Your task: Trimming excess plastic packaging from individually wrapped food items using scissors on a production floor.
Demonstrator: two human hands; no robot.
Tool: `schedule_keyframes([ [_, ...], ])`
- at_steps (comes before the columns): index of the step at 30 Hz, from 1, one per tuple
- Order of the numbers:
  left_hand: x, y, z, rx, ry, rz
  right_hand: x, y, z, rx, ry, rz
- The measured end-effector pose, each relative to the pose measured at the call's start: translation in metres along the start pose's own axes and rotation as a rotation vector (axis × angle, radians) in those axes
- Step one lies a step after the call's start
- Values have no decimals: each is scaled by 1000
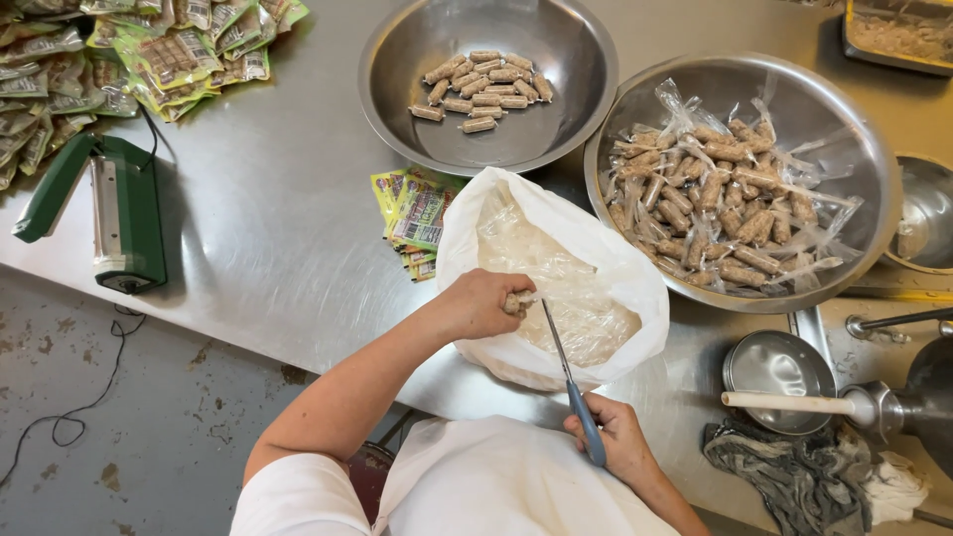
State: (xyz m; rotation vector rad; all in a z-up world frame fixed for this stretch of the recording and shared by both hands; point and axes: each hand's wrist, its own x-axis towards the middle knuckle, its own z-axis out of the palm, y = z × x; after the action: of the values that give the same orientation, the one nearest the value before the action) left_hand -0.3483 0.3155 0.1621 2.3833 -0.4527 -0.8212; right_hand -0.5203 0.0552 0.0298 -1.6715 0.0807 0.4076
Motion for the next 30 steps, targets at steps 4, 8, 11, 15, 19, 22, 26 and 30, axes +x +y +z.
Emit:
schedule_keyframes([
  [4, 4, -1, 5, 100, 105, 9, -2, -22, 2, -167, -85, -150],
  [8, 8, 0, 16, 201, 124, 48, 2, -31, 7, -202, -112, -207],
  [11, 6, 6, 15, 211, 87, 8, 3, -33, 12, -150, -103, -178],
  [15, 9, 1, 18, 233, 78, 1, 5, -23, 12, -157, -81, -165],
  [19, 11, -4, 17, 237, 77, 13, 2, -21, 12, -96, -45, -89],
  [22, 10, 1, -8, 237, 55, 5, -2, -19, 8, -84, -33, -130],
  [26, 26, 25, -89, 270, 163, -94, -9, -15, -3, -68, 31, -151],
  [30, 111, 17, -151, 412, 580, -22, -31, -9, -14, -40, 122, -100],
])
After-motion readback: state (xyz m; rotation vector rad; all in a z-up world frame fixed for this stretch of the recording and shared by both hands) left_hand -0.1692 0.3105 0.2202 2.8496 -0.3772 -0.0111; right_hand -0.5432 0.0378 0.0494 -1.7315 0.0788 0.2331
